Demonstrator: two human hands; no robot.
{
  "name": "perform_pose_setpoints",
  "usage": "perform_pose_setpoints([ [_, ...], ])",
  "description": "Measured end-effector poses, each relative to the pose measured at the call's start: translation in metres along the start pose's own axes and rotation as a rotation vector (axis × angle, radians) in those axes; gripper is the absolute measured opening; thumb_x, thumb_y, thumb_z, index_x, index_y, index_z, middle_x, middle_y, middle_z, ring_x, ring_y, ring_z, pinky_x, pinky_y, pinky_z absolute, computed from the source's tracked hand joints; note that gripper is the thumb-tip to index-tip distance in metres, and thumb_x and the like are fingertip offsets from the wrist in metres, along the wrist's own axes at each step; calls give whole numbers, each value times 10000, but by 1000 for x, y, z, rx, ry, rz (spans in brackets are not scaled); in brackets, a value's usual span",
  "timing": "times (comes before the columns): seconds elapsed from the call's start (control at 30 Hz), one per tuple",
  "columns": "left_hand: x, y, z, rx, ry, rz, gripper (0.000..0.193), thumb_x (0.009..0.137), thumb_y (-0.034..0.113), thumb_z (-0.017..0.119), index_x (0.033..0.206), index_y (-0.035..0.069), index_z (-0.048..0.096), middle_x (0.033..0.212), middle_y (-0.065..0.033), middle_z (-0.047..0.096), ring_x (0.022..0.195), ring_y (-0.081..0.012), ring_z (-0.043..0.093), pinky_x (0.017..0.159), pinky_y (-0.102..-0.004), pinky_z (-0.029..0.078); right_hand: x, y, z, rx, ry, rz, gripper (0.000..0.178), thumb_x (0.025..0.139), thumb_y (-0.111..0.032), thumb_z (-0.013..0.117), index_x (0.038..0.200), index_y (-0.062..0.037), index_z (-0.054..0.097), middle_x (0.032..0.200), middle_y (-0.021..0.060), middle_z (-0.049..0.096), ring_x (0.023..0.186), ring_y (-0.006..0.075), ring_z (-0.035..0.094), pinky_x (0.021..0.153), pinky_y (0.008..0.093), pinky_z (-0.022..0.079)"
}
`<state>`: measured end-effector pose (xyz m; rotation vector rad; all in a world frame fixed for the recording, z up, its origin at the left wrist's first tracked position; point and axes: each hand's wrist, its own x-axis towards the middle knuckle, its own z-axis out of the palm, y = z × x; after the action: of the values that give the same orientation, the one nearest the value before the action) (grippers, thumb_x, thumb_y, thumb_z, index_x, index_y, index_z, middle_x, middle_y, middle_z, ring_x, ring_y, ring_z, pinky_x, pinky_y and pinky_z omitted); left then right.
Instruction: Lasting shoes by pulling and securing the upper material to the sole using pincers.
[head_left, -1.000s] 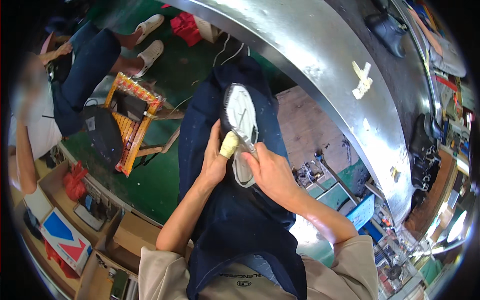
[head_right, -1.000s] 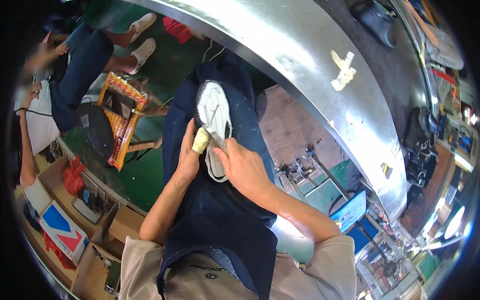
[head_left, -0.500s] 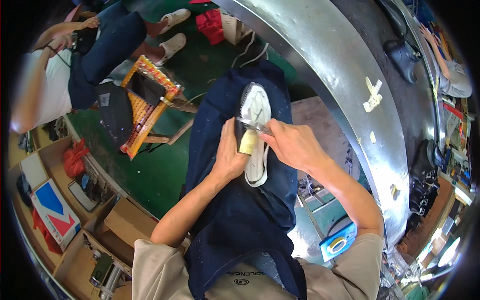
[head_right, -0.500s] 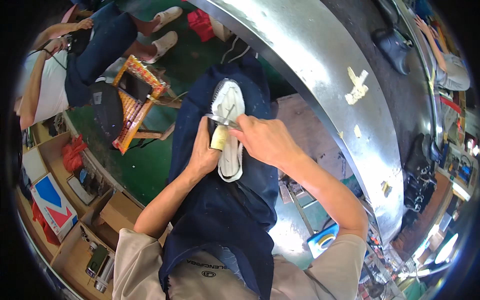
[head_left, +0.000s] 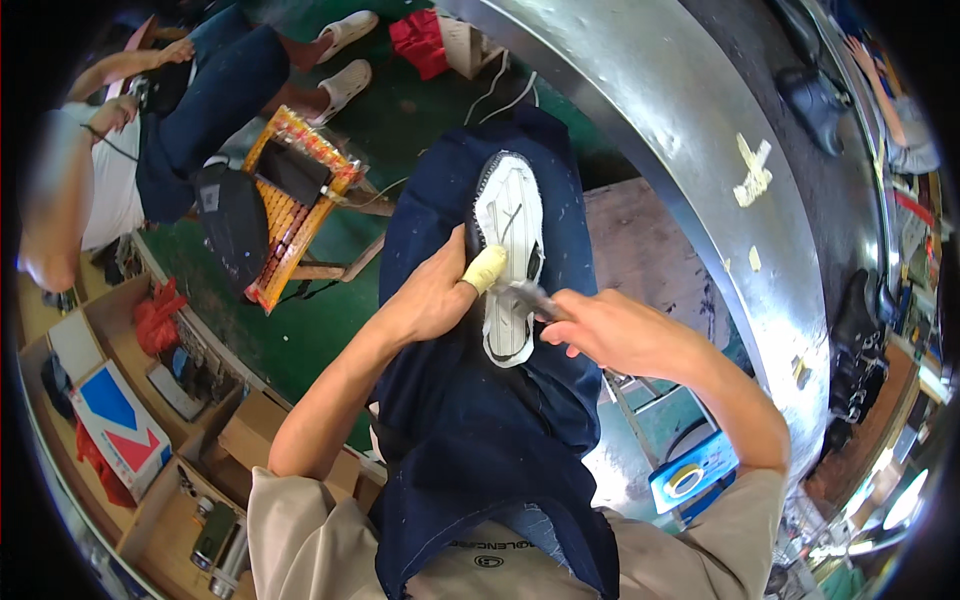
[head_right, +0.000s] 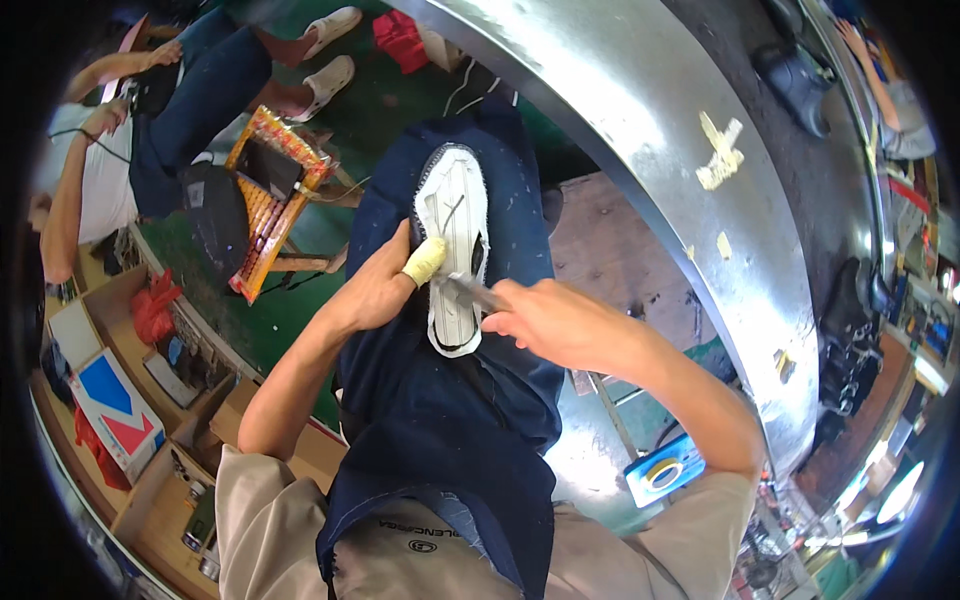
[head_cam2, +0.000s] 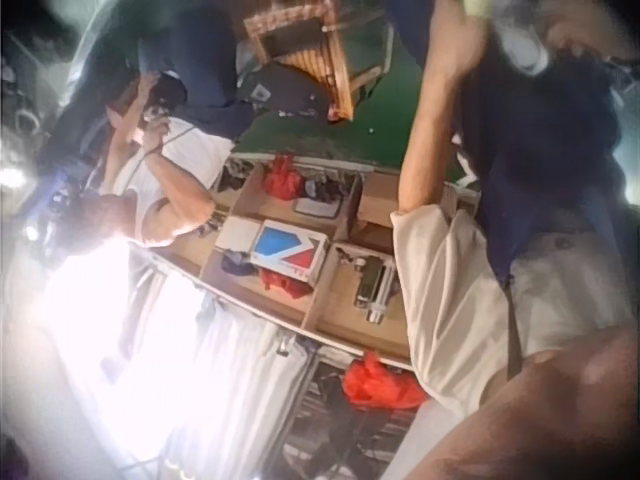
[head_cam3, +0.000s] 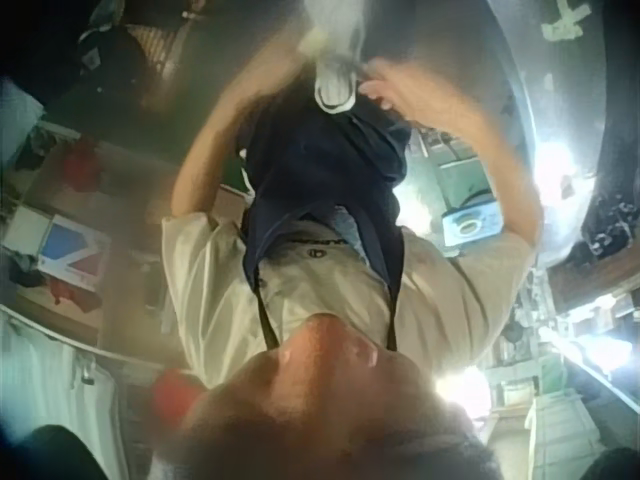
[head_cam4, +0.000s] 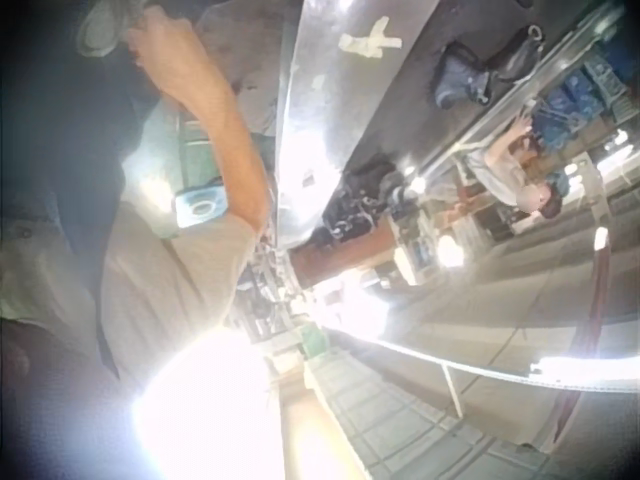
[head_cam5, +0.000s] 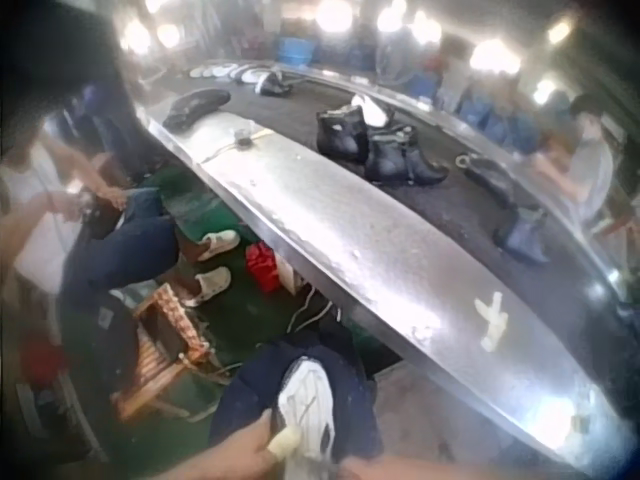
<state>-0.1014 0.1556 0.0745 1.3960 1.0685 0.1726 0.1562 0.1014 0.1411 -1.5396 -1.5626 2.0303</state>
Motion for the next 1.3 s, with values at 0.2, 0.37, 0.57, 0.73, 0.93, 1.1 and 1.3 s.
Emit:
perform_pose_setpoints([
  [0.2, -6, -4, 6, 19, 79, -8, 636, 1084, 470, 461, 1458, -41, 394, 1412, -324, 560, 1360, -464, 519, 1115, -460, 410, 3, -19, 7, -649, 16, -139, 361, 1042, -310, 600, 945, 36, 557, 676, 246, 644, 707, 457, 680, 624, 527, 521],
  [0.37, 4, 9, 5, 86, 52, -21, 649, 1089, 441, 450, 1484, -66, 359, 1437, -316, 544, 1359, -469, 518, 1122, -451, 406, 7, -4, -6, -509, -52, -118, 358, 1045, -321, 595, 934, 15, 537, 653, 222, 635, 662, 455, 662, 601, 522, 511],
  [0.57, 0, -17, 17, -7, 197, 148, 672, 1080, 358, 466, 1540, -88, 261, 1433, -319, 556, 1324, -454, 564, 1092, -438, 440, 17, 18, 22, -828, 232, -347, 372, 1011, -376, 655, 861, -59, 529, 621, 115, 644, 538, 290, 674, 455, 381, 501],
  [0.73, 3, -29, 23, 31, 306, 264, 666, 1066, 260, 488, 1579, -68, 216, 1394, -320, 586, 1255, -465, 619, 1028, -440, 496, 20, 41, 29, -558, 233, -277, 405, 1042, -413, 597, 891, -40, 562, 593, 110, 614, 541, 267, 675, 478, 381, 515],
  [0.93, -18, -32, 44, -260, 323, 257, 791, 1070, 207, 544, 1657, 18, 48, 1671, -242, 264, 1529, -332, 332, 1238, -413, 280, 20, 20, 1, 251, -304, 298, 462, 1096, -451, 495, 1002, -13, 606, 663, 69, 647, 533, 176, 645, 493, 328, 497],
  [1.1, -18, -27, 53, -218, 390, 222, 833, 1059, 233, 560, 1660, 22, 23, 1658, -280, 272, 1515, -361, 357, 1221, -401, 301, 1, 12, 33, -821, 39, -215, 373, 1065, -378, 577, 995, -12, 592, 652, 127, 667, 571, 284, 685, 541, 411, 518],
  [1.3, -25, -37, 54, -221, 199, 330, 1037, 1015, 242, 650, 1635, 20, -152, 1698, -278, 144, 1577, -361, 198, 1271, -418, 175, -6, 6, 8, -162, -177, 197, 352, 1041, -344, 618, 961, -3, 578, 653, 176, 670, 616, 373, 697, 554, 465, 527],
])
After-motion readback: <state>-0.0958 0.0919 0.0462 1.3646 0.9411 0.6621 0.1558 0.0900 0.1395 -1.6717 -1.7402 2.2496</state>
